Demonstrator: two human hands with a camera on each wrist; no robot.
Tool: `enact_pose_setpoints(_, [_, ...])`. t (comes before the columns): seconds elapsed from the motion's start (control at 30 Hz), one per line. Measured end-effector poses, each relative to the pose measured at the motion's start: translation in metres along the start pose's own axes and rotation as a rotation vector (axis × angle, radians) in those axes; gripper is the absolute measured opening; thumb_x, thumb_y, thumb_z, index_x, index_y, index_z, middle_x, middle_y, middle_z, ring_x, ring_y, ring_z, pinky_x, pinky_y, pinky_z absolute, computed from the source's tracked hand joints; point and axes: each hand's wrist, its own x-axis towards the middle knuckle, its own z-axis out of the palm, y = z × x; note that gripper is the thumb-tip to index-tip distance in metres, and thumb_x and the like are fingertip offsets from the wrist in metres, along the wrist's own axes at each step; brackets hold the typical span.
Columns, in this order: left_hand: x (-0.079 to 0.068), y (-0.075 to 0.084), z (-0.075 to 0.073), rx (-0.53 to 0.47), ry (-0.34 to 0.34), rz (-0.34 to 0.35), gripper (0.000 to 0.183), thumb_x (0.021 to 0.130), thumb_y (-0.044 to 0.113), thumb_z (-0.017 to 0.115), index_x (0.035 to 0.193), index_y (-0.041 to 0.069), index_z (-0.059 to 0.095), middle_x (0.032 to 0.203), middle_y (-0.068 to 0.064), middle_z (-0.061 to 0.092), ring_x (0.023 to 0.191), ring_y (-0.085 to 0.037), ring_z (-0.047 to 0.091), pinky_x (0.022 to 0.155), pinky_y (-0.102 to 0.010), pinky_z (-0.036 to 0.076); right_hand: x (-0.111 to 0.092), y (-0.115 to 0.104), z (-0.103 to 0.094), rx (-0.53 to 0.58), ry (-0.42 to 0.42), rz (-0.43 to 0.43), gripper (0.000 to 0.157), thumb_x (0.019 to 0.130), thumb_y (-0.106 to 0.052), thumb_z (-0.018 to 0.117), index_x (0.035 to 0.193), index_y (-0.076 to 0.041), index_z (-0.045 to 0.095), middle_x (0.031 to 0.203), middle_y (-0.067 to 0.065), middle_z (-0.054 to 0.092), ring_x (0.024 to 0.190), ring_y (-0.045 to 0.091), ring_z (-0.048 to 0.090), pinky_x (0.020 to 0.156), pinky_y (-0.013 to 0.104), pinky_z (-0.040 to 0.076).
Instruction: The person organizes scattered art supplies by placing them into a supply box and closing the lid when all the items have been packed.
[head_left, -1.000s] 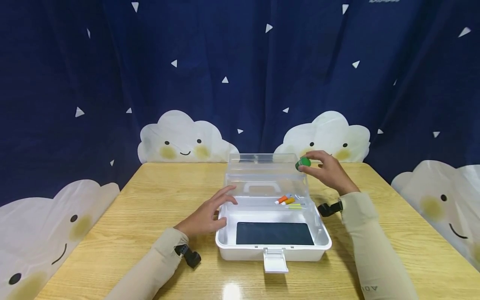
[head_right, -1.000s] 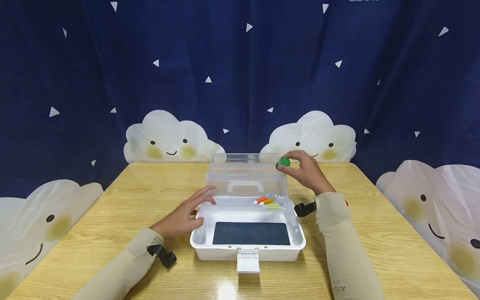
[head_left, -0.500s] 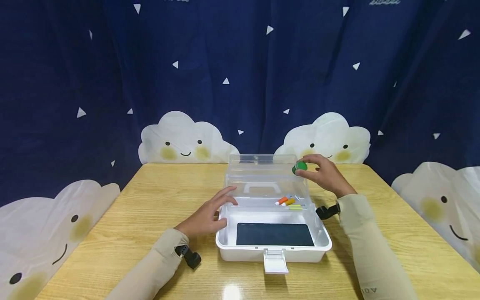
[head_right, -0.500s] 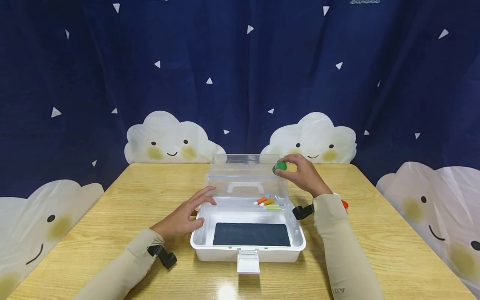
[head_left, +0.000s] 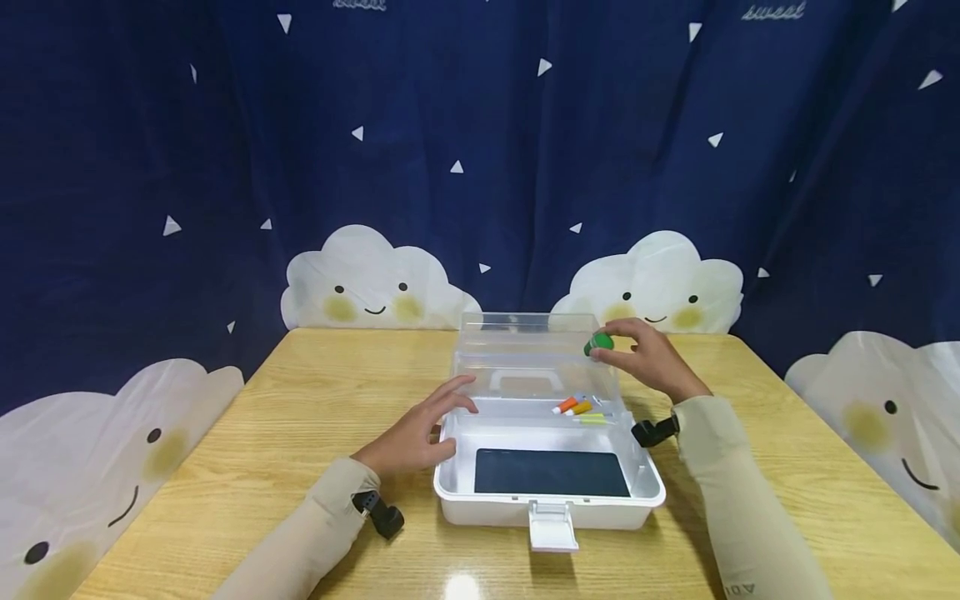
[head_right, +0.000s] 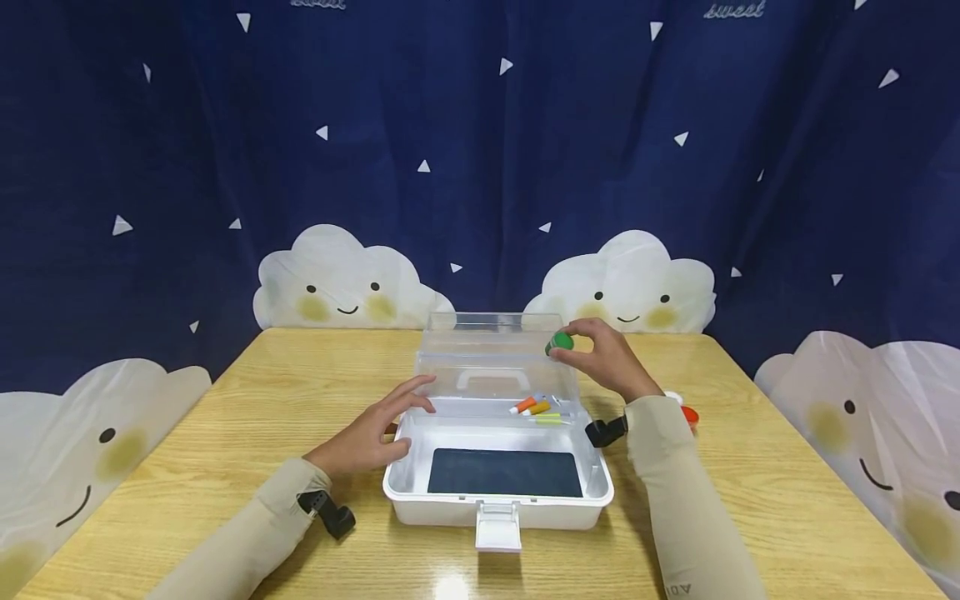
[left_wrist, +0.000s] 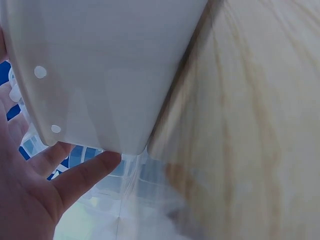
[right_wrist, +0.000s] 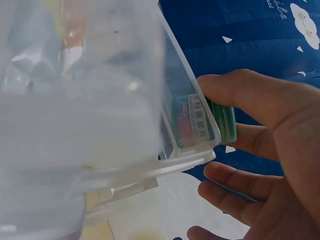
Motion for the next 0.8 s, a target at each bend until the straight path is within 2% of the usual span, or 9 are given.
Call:
enact_pose_setpoints(0.43, [-0.0001, 0.0010, 0.0006, -0.010, -0.008, -0.015, 0.046, 0.082, 0.010, 0.058, 0.125, 0.025, 0.052, 0.160, 0.008, 0.015, 0.139, -0.019, 0.030, 0.088, -0.034, 0.051, -0.0005, 0.0009, 0.0002, -0.001, -0.025, 0.014, 0.056, 0.085, -0.050, 0.069, 0.122, -0.009, 0.062, 0.133, 0.014, 0.051, 0.126, 0.036, 0.044, 0.099, 0.062, 0.039])
enact_pose_setpoints(0.8, [0.0005, 0.0017, 0.0013, -0.014, -0.006, -0.018, 0.046, 0.082, 0.010, 0.058, 0.124, 0.028, 0.051, 0.160, 0.009, 0.015, 0.140, -0.020, 0.029, 0.090, -0.038, 0.051, -0.0009, 0.0001, -0.0005, 0.011, -0.046, 0.040, 0.059, 0.085, -0.052, 0.067, 0.124, -0.008, 0.060, 0.136, 0.015, 0.049, 0.128, 0.037, 0.042, 0.099, 0.061, 0.039])
